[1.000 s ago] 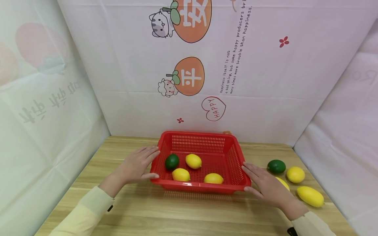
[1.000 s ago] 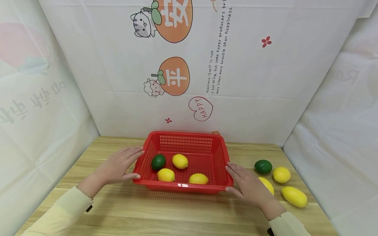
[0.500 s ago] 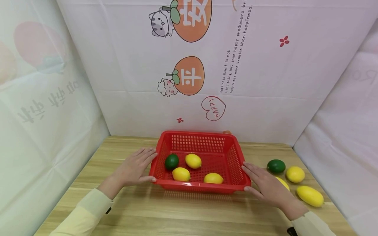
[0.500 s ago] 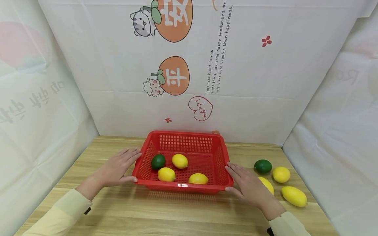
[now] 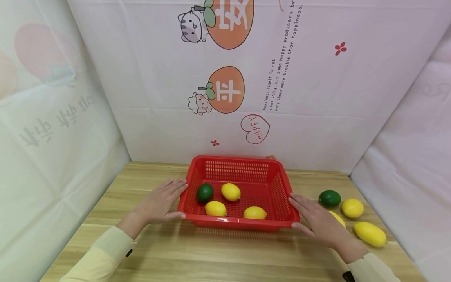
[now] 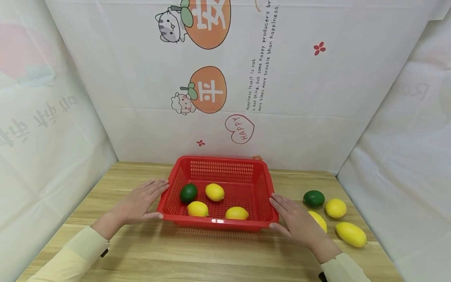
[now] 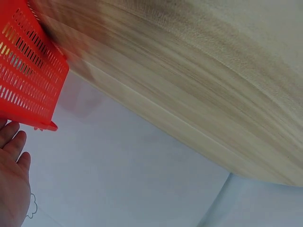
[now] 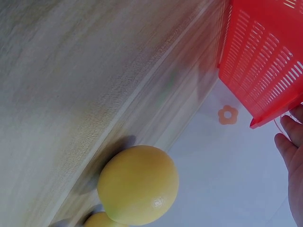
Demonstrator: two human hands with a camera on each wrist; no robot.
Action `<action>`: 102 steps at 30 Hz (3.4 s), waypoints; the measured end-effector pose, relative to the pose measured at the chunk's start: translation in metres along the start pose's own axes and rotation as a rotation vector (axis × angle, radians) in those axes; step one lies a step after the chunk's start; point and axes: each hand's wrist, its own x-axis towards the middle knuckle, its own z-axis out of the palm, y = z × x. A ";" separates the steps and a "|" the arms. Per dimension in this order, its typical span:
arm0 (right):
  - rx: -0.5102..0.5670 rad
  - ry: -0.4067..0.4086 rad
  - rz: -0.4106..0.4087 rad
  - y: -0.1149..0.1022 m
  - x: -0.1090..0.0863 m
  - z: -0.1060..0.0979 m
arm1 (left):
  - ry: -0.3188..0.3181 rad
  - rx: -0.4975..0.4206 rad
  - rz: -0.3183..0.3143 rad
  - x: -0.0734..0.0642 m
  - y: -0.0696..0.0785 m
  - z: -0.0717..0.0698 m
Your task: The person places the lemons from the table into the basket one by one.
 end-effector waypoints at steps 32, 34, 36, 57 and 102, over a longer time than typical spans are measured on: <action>-0.009 0.049 -0.009 0.003 0.003 -0.011 | -0.020 -0.009 -0.004 0.000 0.001 -0.002; -0.010 0.063 -0.013 0.004 0.002 -0.012 | -0.021 -0.012 -0.006 0.000 0.001 -0.002; -0.004 0.084 -0.024 0.005 0.001 -0.013 | -0.024 -0.013 -0.009 0.000 0.001 -0.002; -0.016 0.182 -0.016 0.016 -0.005 -0.030 | -0.046 -0.008 -0.022 0.001 0.003 -0.004; 0.008 0.115 0.215 0.053 -0.058 -0.034 | -0.042 -0.005 -0.014 0.001 0.002 -0.004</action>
